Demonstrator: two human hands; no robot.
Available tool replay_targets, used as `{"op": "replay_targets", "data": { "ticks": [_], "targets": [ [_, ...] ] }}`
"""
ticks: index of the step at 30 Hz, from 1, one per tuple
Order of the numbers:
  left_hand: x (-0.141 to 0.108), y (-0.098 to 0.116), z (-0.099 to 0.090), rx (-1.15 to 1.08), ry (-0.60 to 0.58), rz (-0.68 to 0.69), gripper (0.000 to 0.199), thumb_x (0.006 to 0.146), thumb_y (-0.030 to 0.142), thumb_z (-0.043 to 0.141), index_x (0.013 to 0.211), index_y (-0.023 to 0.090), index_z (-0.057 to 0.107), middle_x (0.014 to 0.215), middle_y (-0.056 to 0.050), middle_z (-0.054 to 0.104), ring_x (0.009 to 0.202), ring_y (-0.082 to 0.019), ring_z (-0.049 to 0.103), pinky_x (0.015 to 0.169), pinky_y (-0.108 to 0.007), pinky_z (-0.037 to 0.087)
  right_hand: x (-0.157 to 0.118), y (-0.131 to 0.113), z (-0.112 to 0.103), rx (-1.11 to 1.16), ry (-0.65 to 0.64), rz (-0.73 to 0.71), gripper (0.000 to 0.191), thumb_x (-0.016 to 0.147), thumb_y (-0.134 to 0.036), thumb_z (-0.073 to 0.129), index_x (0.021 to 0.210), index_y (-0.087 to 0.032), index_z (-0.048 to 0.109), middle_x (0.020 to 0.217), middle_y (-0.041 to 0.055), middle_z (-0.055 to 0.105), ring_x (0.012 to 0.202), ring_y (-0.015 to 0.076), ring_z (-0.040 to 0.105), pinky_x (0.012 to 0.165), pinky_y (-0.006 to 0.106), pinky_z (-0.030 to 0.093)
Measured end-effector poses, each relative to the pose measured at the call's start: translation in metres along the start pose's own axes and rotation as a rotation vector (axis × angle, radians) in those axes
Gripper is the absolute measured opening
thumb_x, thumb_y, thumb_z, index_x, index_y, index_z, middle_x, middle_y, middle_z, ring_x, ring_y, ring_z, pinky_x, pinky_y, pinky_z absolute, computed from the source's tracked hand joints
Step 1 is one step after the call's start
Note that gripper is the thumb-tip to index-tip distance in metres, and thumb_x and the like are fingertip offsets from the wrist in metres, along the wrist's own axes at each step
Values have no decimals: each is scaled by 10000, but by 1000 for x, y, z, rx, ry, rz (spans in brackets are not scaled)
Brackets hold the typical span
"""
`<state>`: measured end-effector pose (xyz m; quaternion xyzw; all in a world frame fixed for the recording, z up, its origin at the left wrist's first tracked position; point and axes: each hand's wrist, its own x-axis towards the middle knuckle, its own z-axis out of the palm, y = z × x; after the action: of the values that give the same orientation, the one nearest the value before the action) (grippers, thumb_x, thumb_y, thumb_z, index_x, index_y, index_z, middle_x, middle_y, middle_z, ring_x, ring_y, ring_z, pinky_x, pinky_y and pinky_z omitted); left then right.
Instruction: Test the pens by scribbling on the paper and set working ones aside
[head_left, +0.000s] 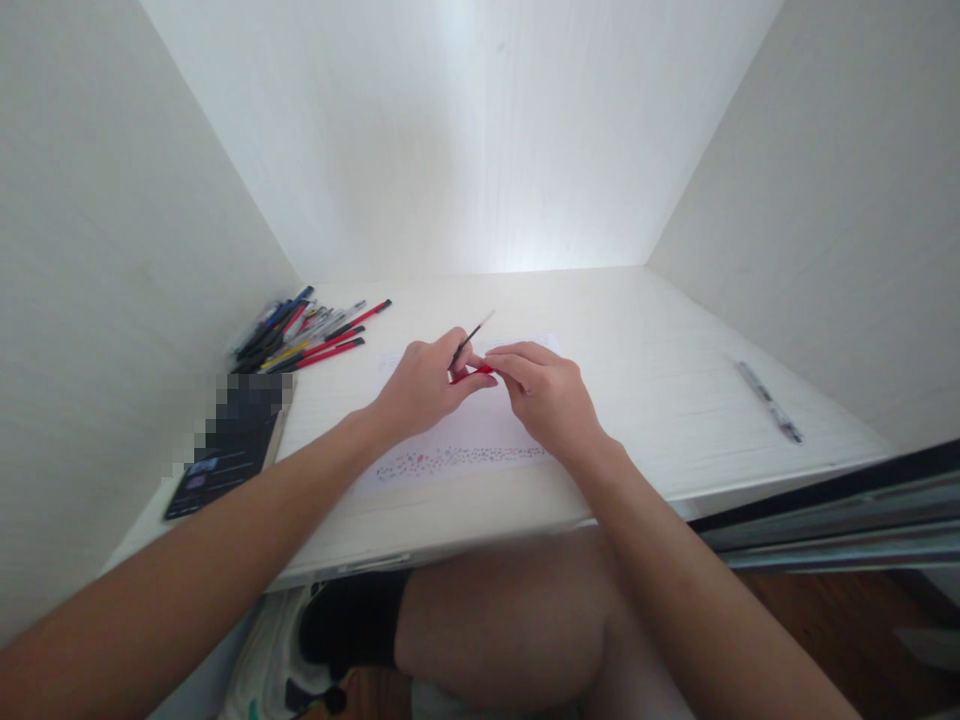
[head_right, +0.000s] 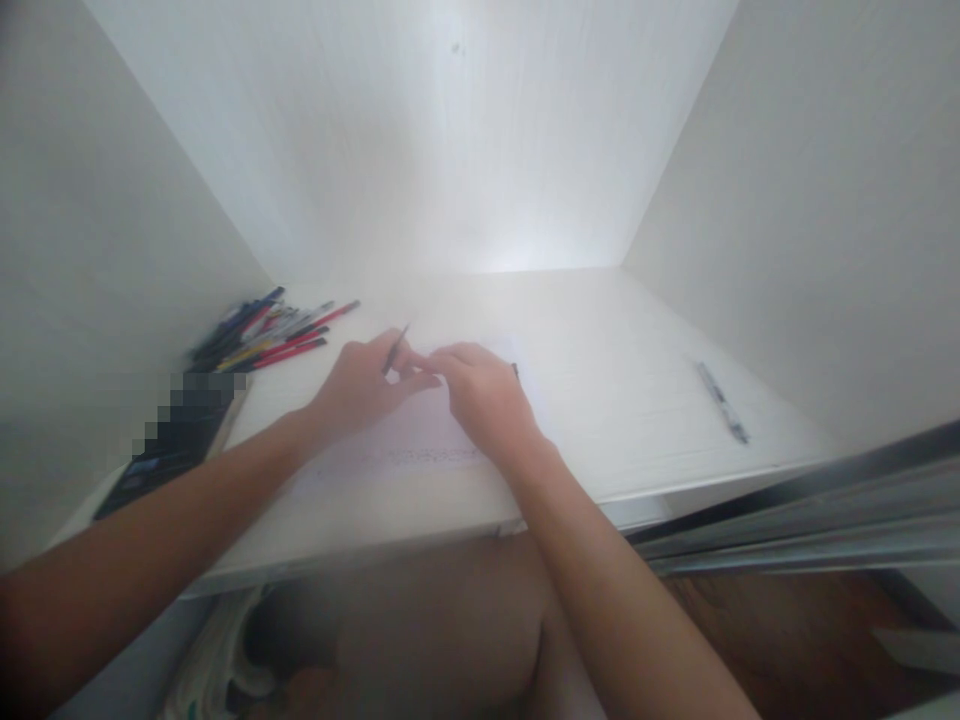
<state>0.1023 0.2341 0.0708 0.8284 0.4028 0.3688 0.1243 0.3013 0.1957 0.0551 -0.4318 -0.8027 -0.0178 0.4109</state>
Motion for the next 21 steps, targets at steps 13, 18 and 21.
{"op": "replay_targets", "data": {
  "ticks": [13,18,21],
  "targets": [
    [-1,6,5,-377,106,-95,541,782,351,886,723,252,357,705,8,748,717,-219,763,619,-331,559,-4,-7,4,225,-48,32,730,913,-15,464,1575,-321,510,1518,4,648,1365,257,653,1243,574,434],
    [2,9,4,-632,144,-220,556,808,345,875,778,263,326,858,-45,804,738,-223,779,600,-334,586,-1,-11,4,300,40,68,654,931,-142,570,1573,-218,475,1599,137,561,1429,289,587,1154,507,525],
    [7,2,5,-671,201,-254,561,843,427,856,789,265,322,830,-45,777,876,-250,797,698,-359,618,1,-6,6,349,82,230,502,940,-220,621,1439,-194,572,1312,139,756,1087,249,758,952,438,621]
  ]
}}
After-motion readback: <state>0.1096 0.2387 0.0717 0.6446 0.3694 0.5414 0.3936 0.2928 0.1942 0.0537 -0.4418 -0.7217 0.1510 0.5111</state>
